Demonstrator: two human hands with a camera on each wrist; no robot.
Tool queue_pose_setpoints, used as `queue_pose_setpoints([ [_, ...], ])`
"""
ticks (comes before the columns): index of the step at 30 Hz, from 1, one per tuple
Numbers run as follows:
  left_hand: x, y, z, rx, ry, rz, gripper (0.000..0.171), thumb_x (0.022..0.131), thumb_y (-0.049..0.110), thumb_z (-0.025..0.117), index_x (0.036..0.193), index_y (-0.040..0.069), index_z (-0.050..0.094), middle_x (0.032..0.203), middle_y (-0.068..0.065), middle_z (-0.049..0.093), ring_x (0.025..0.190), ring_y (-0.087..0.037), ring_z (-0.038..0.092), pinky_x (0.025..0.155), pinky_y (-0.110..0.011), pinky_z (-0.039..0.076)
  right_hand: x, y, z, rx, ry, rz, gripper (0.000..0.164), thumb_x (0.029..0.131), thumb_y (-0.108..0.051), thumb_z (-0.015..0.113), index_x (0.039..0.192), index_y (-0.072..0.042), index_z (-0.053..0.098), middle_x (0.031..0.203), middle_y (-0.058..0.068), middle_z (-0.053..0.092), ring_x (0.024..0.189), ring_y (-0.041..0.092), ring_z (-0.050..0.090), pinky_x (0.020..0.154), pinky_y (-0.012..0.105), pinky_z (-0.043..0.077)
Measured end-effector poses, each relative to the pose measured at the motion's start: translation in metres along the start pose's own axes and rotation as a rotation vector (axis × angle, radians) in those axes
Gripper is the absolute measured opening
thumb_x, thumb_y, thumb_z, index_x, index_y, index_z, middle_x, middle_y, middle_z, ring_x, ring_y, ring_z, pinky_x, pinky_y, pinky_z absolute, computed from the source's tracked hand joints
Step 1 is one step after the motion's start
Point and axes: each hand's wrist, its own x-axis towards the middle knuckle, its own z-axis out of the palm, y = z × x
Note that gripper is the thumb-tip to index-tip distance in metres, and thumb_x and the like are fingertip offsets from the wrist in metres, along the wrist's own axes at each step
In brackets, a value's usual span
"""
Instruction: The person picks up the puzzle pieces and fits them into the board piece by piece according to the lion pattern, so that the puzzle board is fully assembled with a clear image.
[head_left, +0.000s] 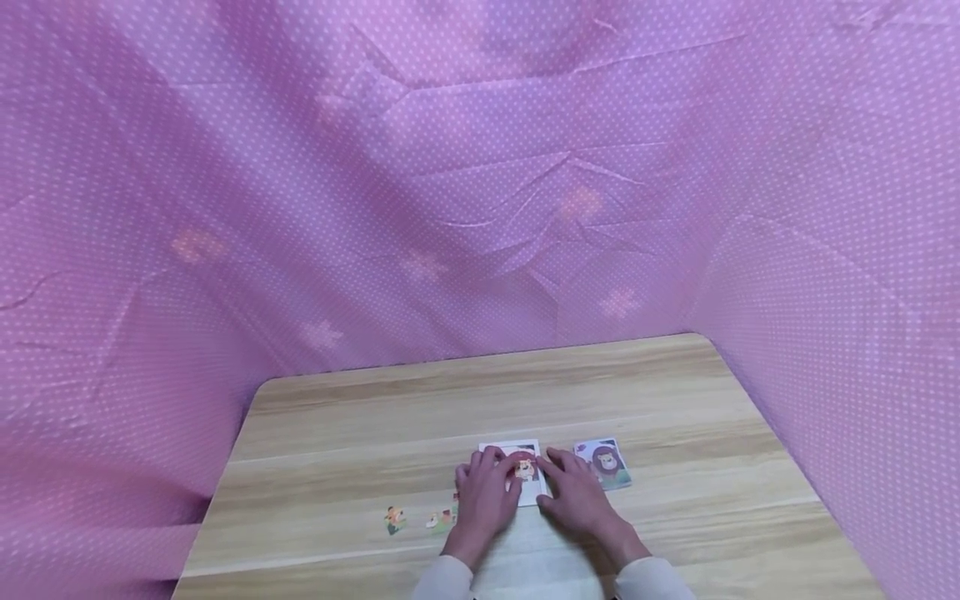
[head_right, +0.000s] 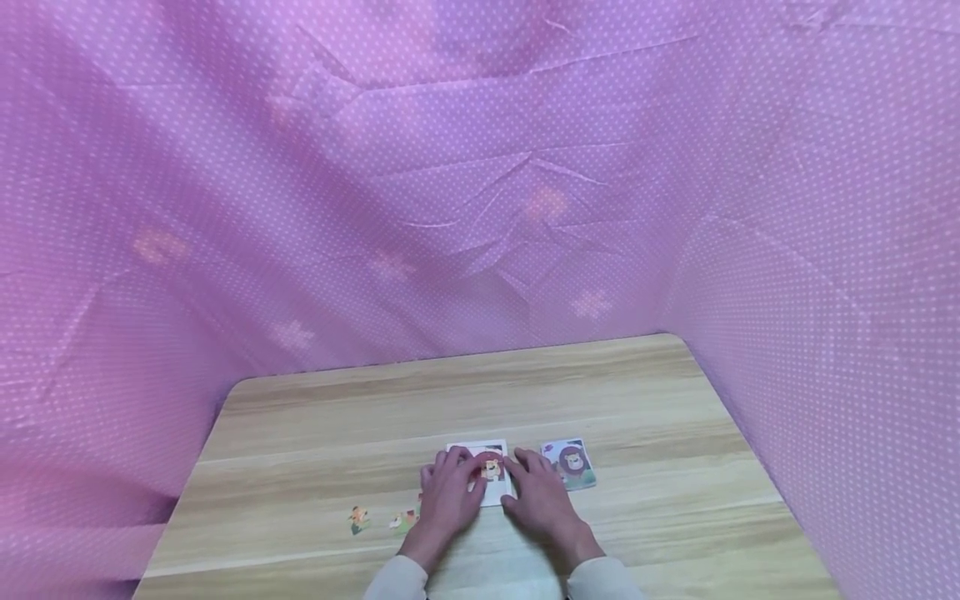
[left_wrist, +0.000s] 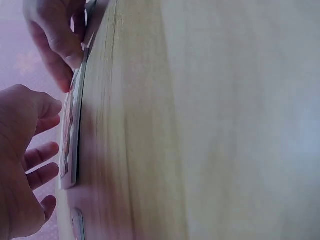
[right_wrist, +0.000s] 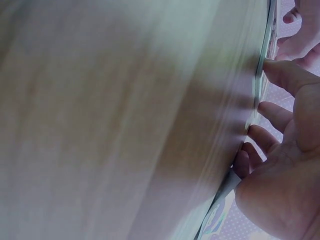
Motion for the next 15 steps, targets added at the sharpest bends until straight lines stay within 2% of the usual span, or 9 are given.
queue_pose_setpoints([
  [3, -0.002, -0.006, -0.004, -0.032, 0.006, -0.012, 0.031, 0.087, 0.035, 0.065, 0.117, 0.029, 0.068, 0.119, 0.003, 0.057, 0.108, -0.019, 0.049, 0.088, -0.046, 0.036, 0.001, -0.001, 0.0, 0.001, -0.003, 0.01, 0.066, 0.082, -0.035, 0.072, 0.141, -0.016, 0.049, 0.151, 0.013, 0.04, 0.137, 0.038, 0.036, 0.112, 0.058, 0.026],
  [8, -0.004, -0.02, -0.011, -0.054, 0.026, -0.037, 0.022, 0.086, 0.038, 0.066, 0.104, 0.026, 0.071, 0.119, 0.004, 0.059, 0.109, -0.019, 0.05, 0.089, -0.047, 0.036, 0.003, -0.004, 0.001, 0.014, -0.002, 0.022, 0.066, 0.082, -0.035, 0.072, 0.141, -0.016, 0.049, 0.151, 0.013, 0.039, 0.138, 0.038, 0.035, 0.113, 0.059, 0.024],
  [15, -0.008, -0.044, -0.02, -0.057, 0.019, -0.104, 0.025, 0.084, 0.037, 0.069, 0.106, 0.025, 0.069, 0.119, 0.003, 0.058, 0.112, -0.02, 0.049, 0.095, -0.049, 0.036, 0.004, -0.007, 0.001, 0.024, 0.005, 0.023, 0.067, 0.082, -0.033, 0.072, 0.141, -0.013, 0.049, 0.151, 0.014, 0.039, 0.137, 0.039, 0.035, 0.112, 0.059, 0.024],
])
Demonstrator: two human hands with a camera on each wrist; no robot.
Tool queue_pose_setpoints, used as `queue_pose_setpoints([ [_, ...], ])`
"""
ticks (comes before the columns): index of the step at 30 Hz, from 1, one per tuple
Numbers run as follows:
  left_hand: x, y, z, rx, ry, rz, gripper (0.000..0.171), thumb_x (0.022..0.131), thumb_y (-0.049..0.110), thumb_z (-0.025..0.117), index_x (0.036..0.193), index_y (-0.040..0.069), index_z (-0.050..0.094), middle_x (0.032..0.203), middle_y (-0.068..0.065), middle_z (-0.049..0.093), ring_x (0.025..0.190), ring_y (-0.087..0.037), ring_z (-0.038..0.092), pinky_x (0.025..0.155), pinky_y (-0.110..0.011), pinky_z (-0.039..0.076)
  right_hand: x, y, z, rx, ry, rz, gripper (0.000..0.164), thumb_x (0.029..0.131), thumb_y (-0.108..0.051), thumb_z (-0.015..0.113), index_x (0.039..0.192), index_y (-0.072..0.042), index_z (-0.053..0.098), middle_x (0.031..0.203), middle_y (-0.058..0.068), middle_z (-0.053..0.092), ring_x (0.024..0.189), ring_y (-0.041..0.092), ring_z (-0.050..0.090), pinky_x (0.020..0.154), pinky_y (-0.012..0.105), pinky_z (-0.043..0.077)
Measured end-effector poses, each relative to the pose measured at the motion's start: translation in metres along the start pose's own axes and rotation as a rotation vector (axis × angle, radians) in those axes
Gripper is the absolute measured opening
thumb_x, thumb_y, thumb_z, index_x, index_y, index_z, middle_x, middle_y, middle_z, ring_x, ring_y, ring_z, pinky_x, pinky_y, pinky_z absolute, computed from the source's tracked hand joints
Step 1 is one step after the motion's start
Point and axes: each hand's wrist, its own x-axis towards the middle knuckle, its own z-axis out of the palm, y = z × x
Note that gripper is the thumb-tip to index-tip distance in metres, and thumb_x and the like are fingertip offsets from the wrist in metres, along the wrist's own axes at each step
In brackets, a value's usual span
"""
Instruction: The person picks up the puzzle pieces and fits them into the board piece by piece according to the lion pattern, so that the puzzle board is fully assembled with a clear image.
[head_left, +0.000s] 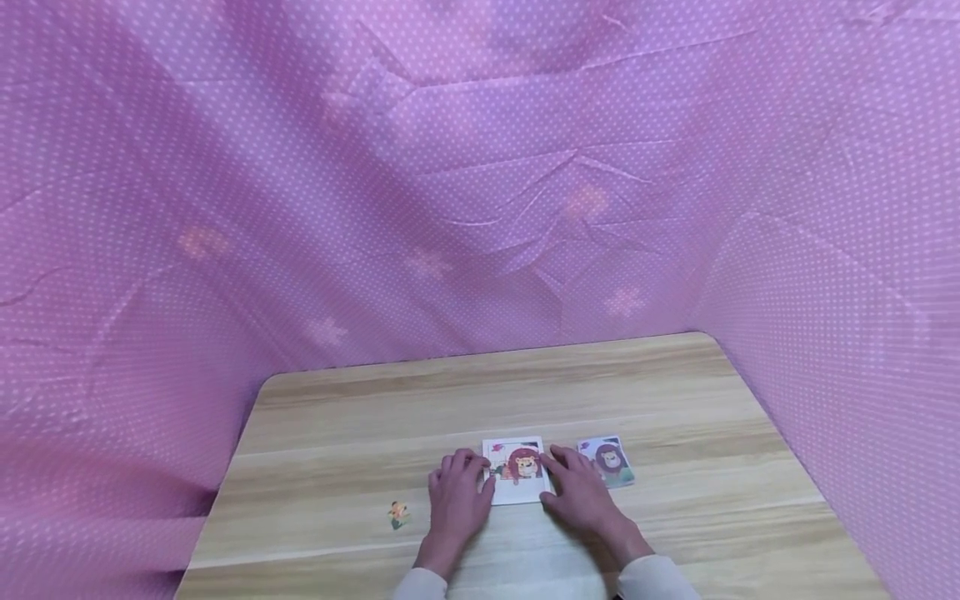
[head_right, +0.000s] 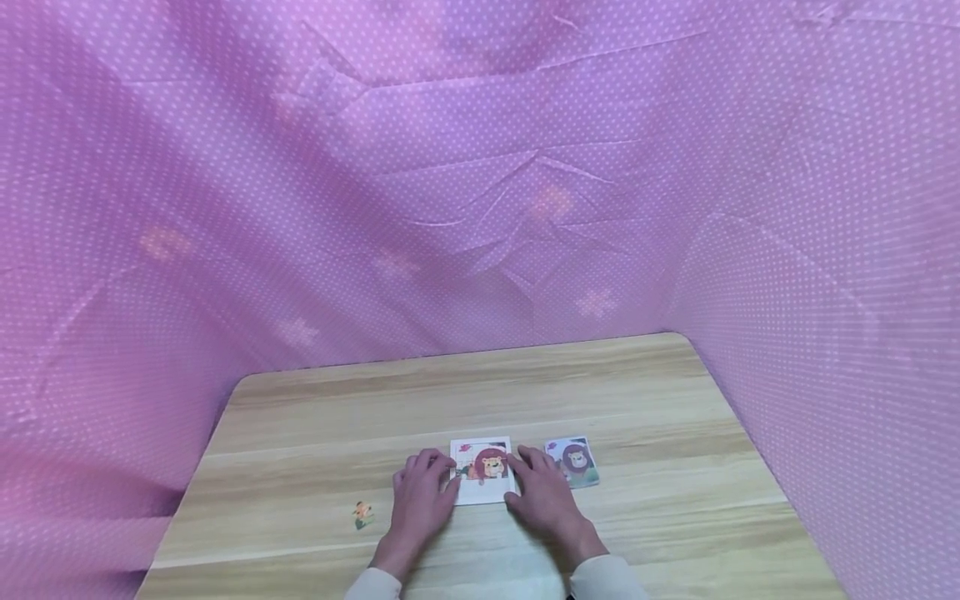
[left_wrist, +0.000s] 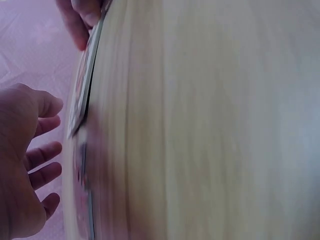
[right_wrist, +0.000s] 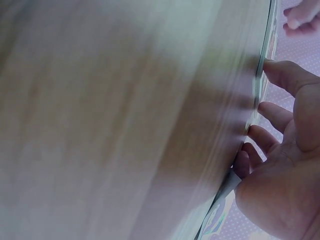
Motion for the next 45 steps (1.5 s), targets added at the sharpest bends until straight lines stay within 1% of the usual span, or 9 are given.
queue_pose_setpoints([
  [5, -0.007, -0.009, -0.004, 0.02, -0.018, -0.03, 0.03, 0.085, 0.038, 0.068, 0.112, 0.024, 0.067, 0.121, 0.002, 0.058, 0.116, -0.022, 0.05, 0.098, -0.052, 0.037, -0.003, 0.002, -0.001, -0.002, 0.006, 0.0, 0.066, 0.081, -0.032, 0.073, 0.14, -0.013, 0.05, 0.15, 0.015, 0.04, 0.136, 0.039, 0.036, 0.112, 0.06, 0.024],
  [14, -0.019, -0.015, -0.009, 0.046, -0.021, -0.067, 0.039, 0.085, 0.039, 0.067, 0.121, 0.026, 0.064, 0.124, 0.0, 0.059, 0.118, -0.023, 0.05, 0.099, -0.054, 0.037, -0.006, 0.005, 0.001, -0.008, 0.003, -0.007, 0.065, 0.081, -0.033, 0.073, 0.14, -0.014, 0.051, 0.15, 0.015, 0.04, 0.136, 0.039, 0.036, 0.112, 0.06, 0.025],
  [21, -0.028, -0.024, -0.014, 0.044, 0.019, -0.11, 0.036, 0.085, 0.039, 0.067, 0.118, 0.024, 0.066, 0.121, 0.0, 0.06, 0.117, -0.024, 0.05, 0.098, -0.055, 0.035, -0.008, 0.005, 0.0, -0.011, 0.004, -0.014, 0.066, 0.081, -0.035, 0.073, 0.141, -0.016, 0.05, 0.15, 0.014, 0.04, 0.137, 0.038, 0.036, 0.112, 0.061, 0.023],
  [27, -0.038, -0.03, -0.02, 0.035, 0.028, -0.141, 0.041, 0.085, 0.043, 0.067, 0.121, 0.024, 0.065, 0.124, -0.001, 0.06, 0.117, -0.025, 0.05, 0.099, -0.056, 0.033, -0.009, 0.004, -0.002, -0.009, -0.013, -0.007, 0.066, 0.081, -0.034, 0.072, 0.14, -0.015, 0.051, 0.15, 0.014, 0.039, 0.137, 0.038, 0.036, 0.112, 0.06, 0.024],
  [32, -0.044, -0.033, -0.026, 0.033, 0.024, -0.171, 0.043, 0.085, 0.041, 0.068, 0.123, 0.023, 0.064, 0.126, -0.003, 0.059, 0.118, -0.027, 0.049, 0.099, -0.058, 0.032, -0.009, 0.007, 0.0, -0.019, -0.016, -0.002, 0.066, 0.082, -0.036, 0.071, 0.141, -0.017, 0.05, 0.151, 0.013, 0.039, 0.138, 0.036, 0.035, 0.113, 0.058, 0.023],
  [36, -0.049, -0.037, -0.032, 0.039, 0.005, -0.178, 0.043, 0.085, 0.039, 0.068, 0.124, 0.022, 0.063, 0.128, -0.005, 0.058, 0.12, -0.028, 0.048, 0.1, -0.059, 0.032, -0.011, 0.008, 0.0, -0.01, 0.0, -0.012, 0.066, 0.081, -0.034, 0.072, 0.14, -0.016, 0.051, 0.15, 0.014, 0.04, 0.138, 0.037, 0.036, 0.112, 0.06, 0.023],
  [38, -0.05, -0.04, -0.035, 0.037, 0.0, -0.182, 0.043, 0.086, 0.039, 0.068, 0.125, 0.022, 0.062, 0.129, -0.005, 0.058, 0.121, -0.028, 0.048, 0.101, -0.06, 0.031, -0.011, 0.008, 0.0, -0.006, 0.002, -0.011, 0.066, 0.081, -0.034, 0.073, 0.14, -0.016, 0.051, 0.15, 0.014, 0.04, 0.138, 0.038, 0.036, 0.112, 0.061, 0.023],
  [45, -0.057, -0.057, -0.044, 0.029, -0.007, -0.227, 0.044, 0.087, 0.039, 0.065, 0.128, 0.022, 0.06, 0.132, -0.005, 0.055, 0.123, -0.029, 0.046, 0.1, -0.061, 0.03, -0.01, 0.008, -0.001, -0.013, -0.007, 0.0, 0.066, 0.082, -0.036, 0.072, 0.141, -0.017, 0.05, 0.151, 0.013, 0.039, 0.139, 0.037, 0.034, 0.113, 0.06, 0.022],
])
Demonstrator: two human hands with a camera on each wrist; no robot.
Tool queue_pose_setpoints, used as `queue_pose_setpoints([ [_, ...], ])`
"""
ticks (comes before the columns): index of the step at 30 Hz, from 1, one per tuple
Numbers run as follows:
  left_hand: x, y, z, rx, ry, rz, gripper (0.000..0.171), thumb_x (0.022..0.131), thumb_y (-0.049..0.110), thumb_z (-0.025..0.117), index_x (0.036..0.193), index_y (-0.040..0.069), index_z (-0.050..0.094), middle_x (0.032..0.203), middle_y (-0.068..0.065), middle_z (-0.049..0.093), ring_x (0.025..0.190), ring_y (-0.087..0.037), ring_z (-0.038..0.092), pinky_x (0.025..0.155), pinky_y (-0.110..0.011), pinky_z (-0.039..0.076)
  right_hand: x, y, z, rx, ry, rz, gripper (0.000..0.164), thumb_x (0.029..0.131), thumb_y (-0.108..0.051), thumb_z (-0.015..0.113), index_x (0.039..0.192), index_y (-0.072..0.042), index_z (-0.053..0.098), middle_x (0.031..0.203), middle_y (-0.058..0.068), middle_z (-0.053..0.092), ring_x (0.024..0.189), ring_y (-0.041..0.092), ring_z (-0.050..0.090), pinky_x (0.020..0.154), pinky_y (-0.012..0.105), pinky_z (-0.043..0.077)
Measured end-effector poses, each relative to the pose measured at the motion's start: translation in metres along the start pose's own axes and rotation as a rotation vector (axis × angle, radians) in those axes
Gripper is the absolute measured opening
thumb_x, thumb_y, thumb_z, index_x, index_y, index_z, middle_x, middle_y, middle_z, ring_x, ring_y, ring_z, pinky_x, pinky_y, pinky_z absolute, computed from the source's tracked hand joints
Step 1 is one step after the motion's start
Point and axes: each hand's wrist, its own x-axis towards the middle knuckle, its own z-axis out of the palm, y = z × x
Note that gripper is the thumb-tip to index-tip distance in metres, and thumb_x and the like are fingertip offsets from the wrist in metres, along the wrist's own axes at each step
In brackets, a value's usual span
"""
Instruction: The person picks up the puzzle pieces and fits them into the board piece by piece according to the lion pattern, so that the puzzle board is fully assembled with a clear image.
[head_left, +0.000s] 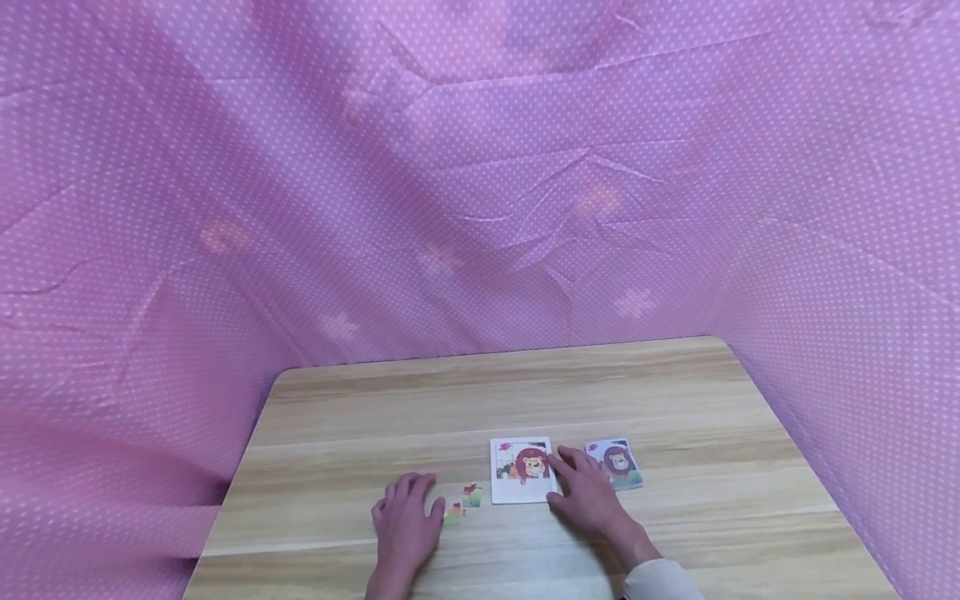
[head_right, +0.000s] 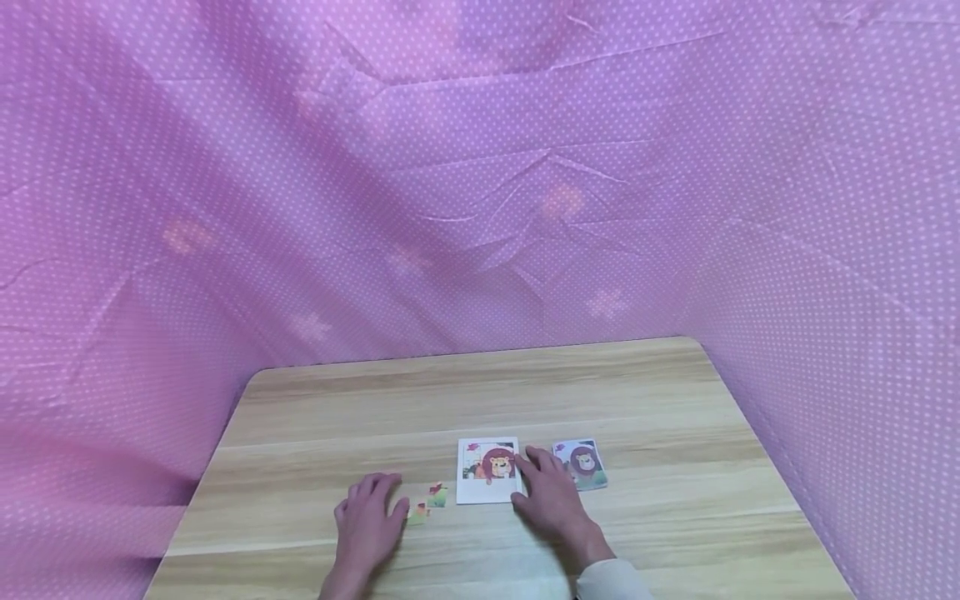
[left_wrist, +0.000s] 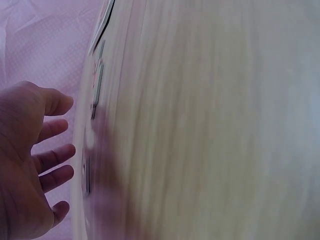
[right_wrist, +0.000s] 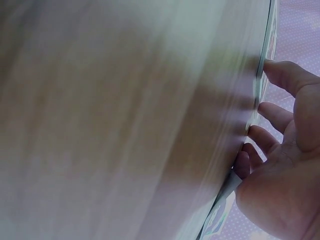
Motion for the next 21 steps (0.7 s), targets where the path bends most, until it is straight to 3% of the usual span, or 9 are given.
queue_pose_setpoints([
  [15, -0.005, -0.029, -0.018, 0.012, -0.051, -0.123, 0.053, 0.087, 0.039, 0.065, 0.133, 0.015, 0.055, 0.135, -0.012, 0.051, 0.124, -0.033, 0.044, 0.095, -0.062, 0.031, 0.001, -0.002, -0.001, 0.016, 0.001, 0.004, 0.066, 0.08, -0.035, 0.073, 0.14, -0.015, 0.051, 0.15, 0.014, 0.041, 0.138, 0.037, 0.036, 0.112, 0.06, 0.023],
  [21, -0.01, -0.033, -0.021, 0.015, -0.057, -0.144, 0.049, 0.086, 0.041, 0.065, 0.126, 0.013, 0.06, 0.133, -0.009, 0.052, 0.122, -0.031, 0.044, 0.092, -0.06, 0.032, 0.001, -0.002, 0.001, 0.029, 0.01, 0.004, 0.066, 0.08, -0.034, 0.072, 0.14, -0.015, 0.051, 0.15, 0.013, 0.041, 0.138, 0.037, 0.036, 0.113, 0.059, 0.024],
])
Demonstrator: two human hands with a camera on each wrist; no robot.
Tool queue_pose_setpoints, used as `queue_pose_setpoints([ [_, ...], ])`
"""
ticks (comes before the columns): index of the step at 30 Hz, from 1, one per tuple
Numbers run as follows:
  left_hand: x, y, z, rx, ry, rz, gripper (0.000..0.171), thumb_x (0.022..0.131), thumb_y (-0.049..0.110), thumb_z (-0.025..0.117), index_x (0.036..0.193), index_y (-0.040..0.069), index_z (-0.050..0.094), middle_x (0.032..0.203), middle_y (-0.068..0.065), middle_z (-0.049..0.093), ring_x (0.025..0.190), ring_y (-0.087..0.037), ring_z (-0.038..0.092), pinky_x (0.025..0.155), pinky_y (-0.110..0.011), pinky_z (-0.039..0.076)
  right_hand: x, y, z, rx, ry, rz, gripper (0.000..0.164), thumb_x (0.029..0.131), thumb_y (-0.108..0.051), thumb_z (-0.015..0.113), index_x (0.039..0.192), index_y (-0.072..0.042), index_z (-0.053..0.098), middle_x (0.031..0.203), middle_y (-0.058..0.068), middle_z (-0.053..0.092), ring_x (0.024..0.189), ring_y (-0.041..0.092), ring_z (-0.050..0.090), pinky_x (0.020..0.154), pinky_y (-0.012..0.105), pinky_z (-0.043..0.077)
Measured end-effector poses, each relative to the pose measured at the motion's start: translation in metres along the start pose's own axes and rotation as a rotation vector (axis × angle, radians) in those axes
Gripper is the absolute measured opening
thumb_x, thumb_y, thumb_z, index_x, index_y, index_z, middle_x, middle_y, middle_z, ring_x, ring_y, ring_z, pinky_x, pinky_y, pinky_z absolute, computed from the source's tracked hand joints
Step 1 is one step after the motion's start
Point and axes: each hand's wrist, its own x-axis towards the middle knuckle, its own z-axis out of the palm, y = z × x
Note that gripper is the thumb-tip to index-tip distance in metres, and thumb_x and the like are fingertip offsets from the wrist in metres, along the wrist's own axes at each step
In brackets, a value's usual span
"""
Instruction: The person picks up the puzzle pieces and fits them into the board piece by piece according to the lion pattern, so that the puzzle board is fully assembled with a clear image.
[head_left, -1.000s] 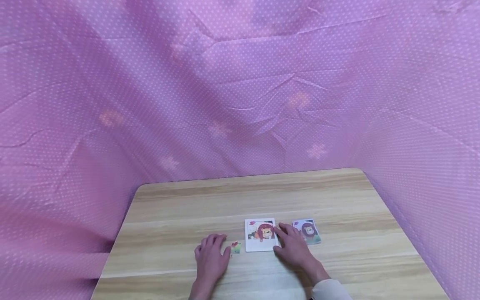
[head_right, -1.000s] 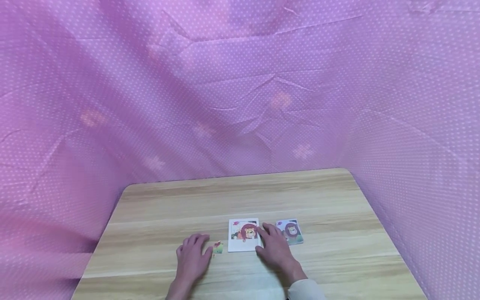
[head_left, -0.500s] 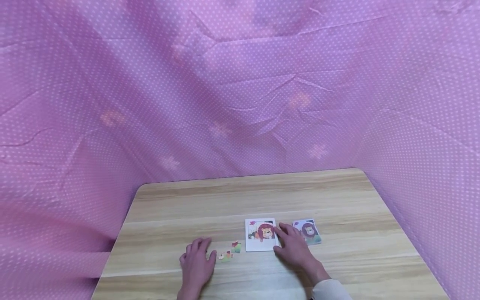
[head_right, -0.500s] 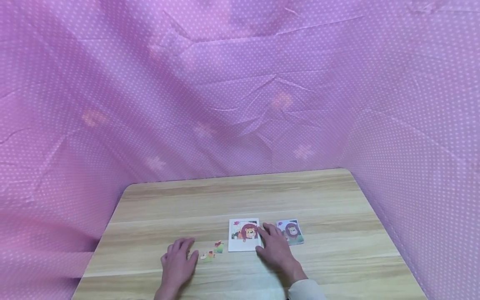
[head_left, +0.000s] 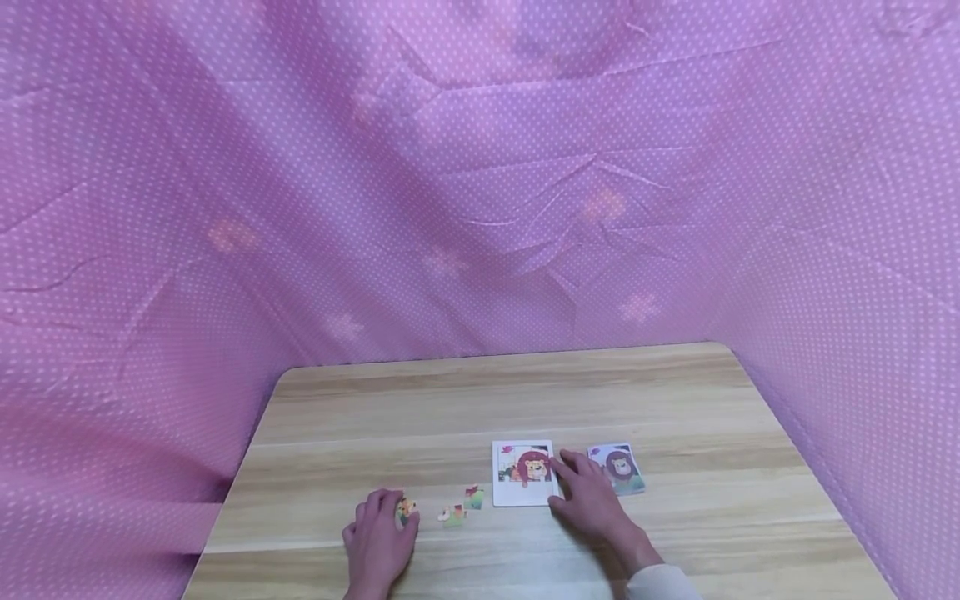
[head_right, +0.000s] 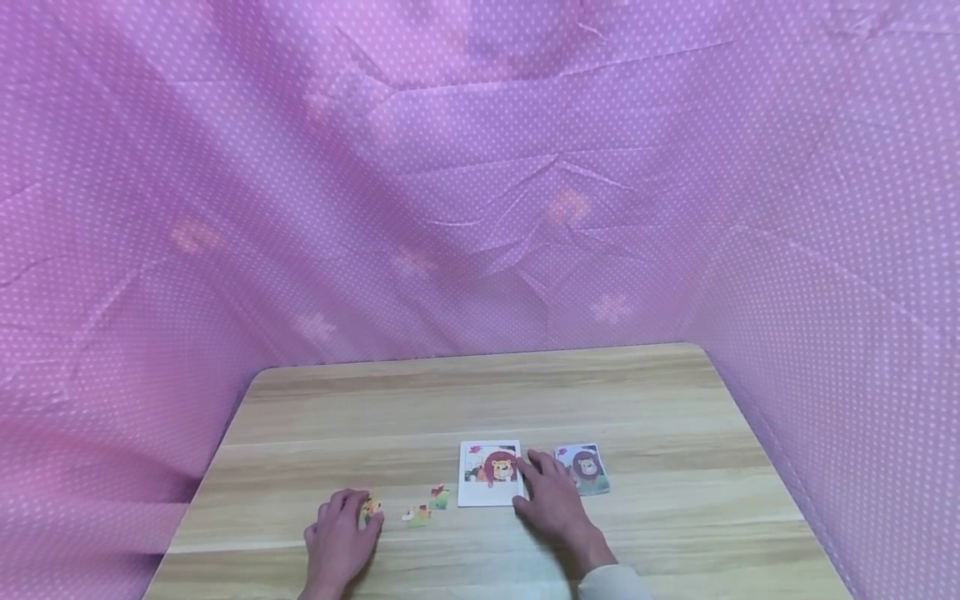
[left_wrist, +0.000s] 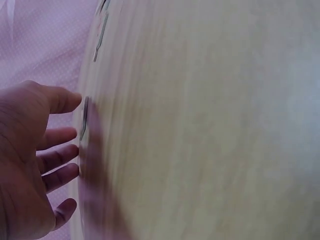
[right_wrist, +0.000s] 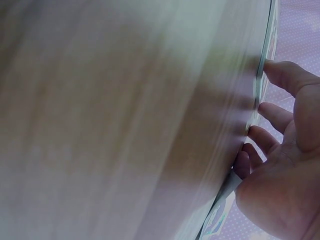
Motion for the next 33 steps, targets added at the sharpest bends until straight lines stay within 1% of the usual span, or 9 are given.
queue_pose_setpoints([
  [4, 0.0, -0.003, -0.001, 0.002, 0.002, 0.015, 0.045, 0.085, 0.041, 0.066, 0.121, 0.014, 0.064, 0.131, -0.006, 0.052, 0.12, -0.03, 0.045, 0.088, -0.059, 0.033, -0.001, -0.001, 0.0, -0.007, 0.003, 0.003, 0.066, 0.081, -0.034, 0.073, 0.139, -0.014, 0.051, 0.15, 0.014, 0.041, 0.138, 0.037, 0.036, 0.112, 0.059, 0.025],
  [10, 0.0, -0.008, -0.004, 0.013, -0.028, 0.049, 0.046, 0.085, 0.039, 0.066, 0.125, 0.016, 0.062, 0.132, -0.005, 0.053, 0.122, -0.031, 0.045, 0.089, -0.061, 0.032, -0.002, -0.002, -0.001, -0.011, -0.005, 0.001, 0.067, 0.08, -0.035, 0.073, 0.139, -0.013, 0.051, 0.15, 0.015, 0.041, 0.137, 0.038, 0.036, 0.112, 0.06, 0.025],
  [14, 0.0, -0.01, -0.006, 0.019, -0.047, 0.075, 0.042, 0.086, 0.037, 0.066, 0.123, 0.018, 0.063, 0.132, -0.004, 0.052, 0.122, -0.03, 0.045, 0.088, -0.061, 0.031, 0.001, 0.0, 0.0, -0.018, 0.015, -0.008, 0.066, 0.08, -0.035, 0.073, 0.139, -0.015, 0.052, 0.149, 0.014, 0.042, 0.137, 0.037, 0.037, 0.112, 0.06, 0.024],
  [18, 0.002, -0.012, -0.008, 0.03, -0.055, 0.083, 0.039, 0.085, 0.035, 0.068, 0.119, 0.018, 0.064, 0.132, -0.004, 0.051, 0.123, -0.03, 0.044, 0.088, -0.062, 0.031, 0.004, 0.001, 0.002, -0.022, 0.011, -0.012, 0.066, 0.08, -0.036, 0.073, 0.139, -0.016, 0.052, 0.149, 0.013, 0.042, 0.137, 0.037, 0.037, 0.112, 0.06, 0.024],
  [23, 0.004, -0.012, -0.008, 0.002, -0.049, 0.082, 0.037, 0.083, 0.032, 0.071, 0.115, 0.017, 0.063, 0.132, -0.006, 0.05, 0.124, -0.032, 0.042, 0.09, -0.063, 0.029, 0.004, 0.001, 0.002, -0.018, 0.001, -0.014, 0.066, 0.081, -0.036, 0.073, 0.14, -0.016, 0.051, 0.149, 0.014, 0.041, 0.137, 0.038, 0.037, 0.112, 0.059, 0.024],
  [27, 0.006, -0.009, -0.009, -0.034, -0.068, 0.057, 0.035, 0.081, 0.03, 0.071, 0.113, 0.017, 0.063, 0.133, -0.008, 0.048, 0.125, -0.032, 0.04, 0.091, -0.062, 0.028, 0.003, 0.0, 0.0, -0.015, 0.001, -0.014, 0.066, 0.081, -0.035, 0.073, 0.14, -0.016, 0.051, 0.149, 0.014, 0.041, 0.137, 0.038, 0.037, 0.113, 0.059, 0.024],
  [30, 0.009, -0.007, -0.012, -0.046, -0.078, 0.042, 0.036, 0.08, 0.027, 0.073, 0.112, 0.016, 0.063, 0.131, -0.008, 0.048, 0.123, -0.031, 0.041, 0.09, -0.061, 0.027, 0.003, -0.002, 0.0, -0.01, 0.006, -0.02, 0.065, 0.08, -0.033, 0.073, 0.139, -0.015, 0.052, 0.148, 0.015, 0.042, 0.136, 0.038, 0.038, 0.112, 0.06, 0.025],
  [33, 0.011, -0.007, -0.013, -0.041, -0.075, 0.045, 0.037, 0.078, 0.026, 0.073, 0.112, 0.017, 0.062, 0.126, -0.008, 0.052, 0.12, -0.031, 0.043, 0.089, -0.06, 0.028, 0.004, -0.003, -0.001, -0.008, 0.001, -0.015, 0.065, 0.08, -0.033, 0.073, 0.139, -0.015, 0.052, 0.148, 0.014, 0.042, 0.136, 0.038, 0.038, 0.112, 0.059, 0.025],
])
